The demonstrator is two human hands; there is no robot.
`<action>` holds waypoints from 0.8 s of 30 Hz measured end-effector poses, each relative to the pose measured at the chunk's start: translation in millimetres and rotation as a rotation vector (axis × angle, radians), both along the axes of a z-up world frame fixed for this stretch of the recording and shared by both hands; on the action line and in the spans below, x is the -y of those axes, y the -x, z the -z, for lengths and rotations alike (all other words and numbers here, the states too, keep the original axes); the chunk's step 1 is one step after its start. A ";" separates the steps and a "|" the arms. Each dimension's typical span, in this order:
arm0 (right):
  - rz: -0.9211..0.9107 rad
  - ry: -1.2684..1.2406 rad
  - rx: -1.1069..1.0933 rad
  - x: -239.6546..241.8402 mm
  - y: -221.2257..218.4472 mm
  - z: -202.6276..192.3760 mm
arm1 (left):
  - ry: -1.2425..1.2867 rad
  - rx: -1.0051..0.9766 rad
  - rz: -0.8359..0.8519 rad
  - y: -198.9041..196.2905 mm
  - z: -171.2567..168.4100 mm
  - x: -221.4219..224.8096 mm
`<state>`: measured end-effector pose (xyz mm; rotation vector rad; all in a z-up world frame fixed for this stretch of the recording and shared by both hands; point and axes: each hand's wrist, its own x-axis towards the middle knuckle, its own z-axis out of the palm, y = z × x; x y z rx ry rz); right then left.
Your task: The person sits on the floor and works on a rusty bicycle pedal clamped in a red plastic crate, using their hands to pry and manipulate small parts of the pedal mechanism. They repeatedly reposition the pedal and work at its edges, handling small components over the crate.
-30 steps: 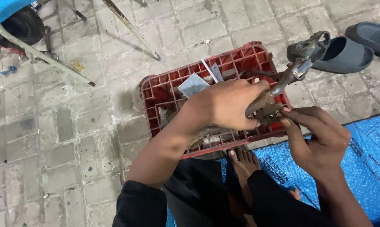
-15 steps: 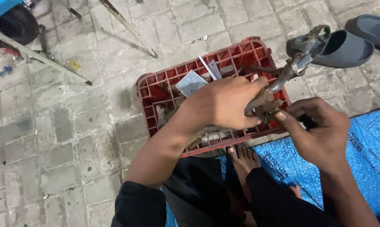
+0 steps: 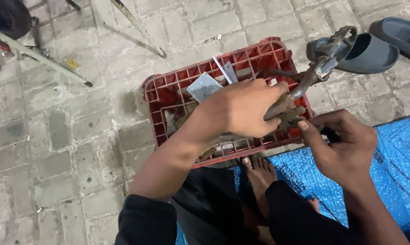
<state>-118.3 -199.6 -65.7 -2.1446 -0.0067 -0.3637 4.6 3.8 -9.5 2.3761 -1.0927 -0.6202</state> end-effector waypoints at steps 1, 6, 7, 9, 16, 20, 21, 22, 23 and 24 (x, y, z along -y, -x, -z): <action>-0.006 0.006 0.025 -2.6 -1.7 -1.1 | 0.010 0.006 -0.002 0.1 1.0 0.1; -0.006 0.004 0.050 2.1 0.3 2.7 | -0.057 -0.013 -0.010 -0.4 -4.7 2.5; 0.005 0.013 0.033 5.6 2.5 4.4 | -0.028 -0.020 -0.003 -1.2 -3.4 2.7; -0.005 0.011 0.008 6.6 2.4 6.1 | -0.012 -0.036 -0.016 -0.8 -1.4 -1.7; -0.060 -0.133 -0.014 6.8 -5.9 9.5 | 0.009 0.016 -0.023 1.0 3.0 1.5; -0.037 -0.260 -0.127 14.4 -0.3 18.6 | 0.021 -0.044 -0.018 1.1 -5.2 -0.4; -0.041 -0.261 -0.127 16.0 -1.6 19.3 | 0.020 -0.043 -0.023 0.7 -5.7 -0.5; -0.048 -0.282 -0.145 17.3 -2.2 20.2 | 0.018 -0.041 -0.021 1.1 -5.5 -0.9; -0.055 -0.302 -0.164 19.1 -3.0 21.6 | 0.017 -0.040 -0.019 1.3 -4.8 -0.9; -0.054 -0.302 -0.168 16.5 -6.0 19.8 | 0.018 -0.045 -0.019 1.0 -3.1 -0.8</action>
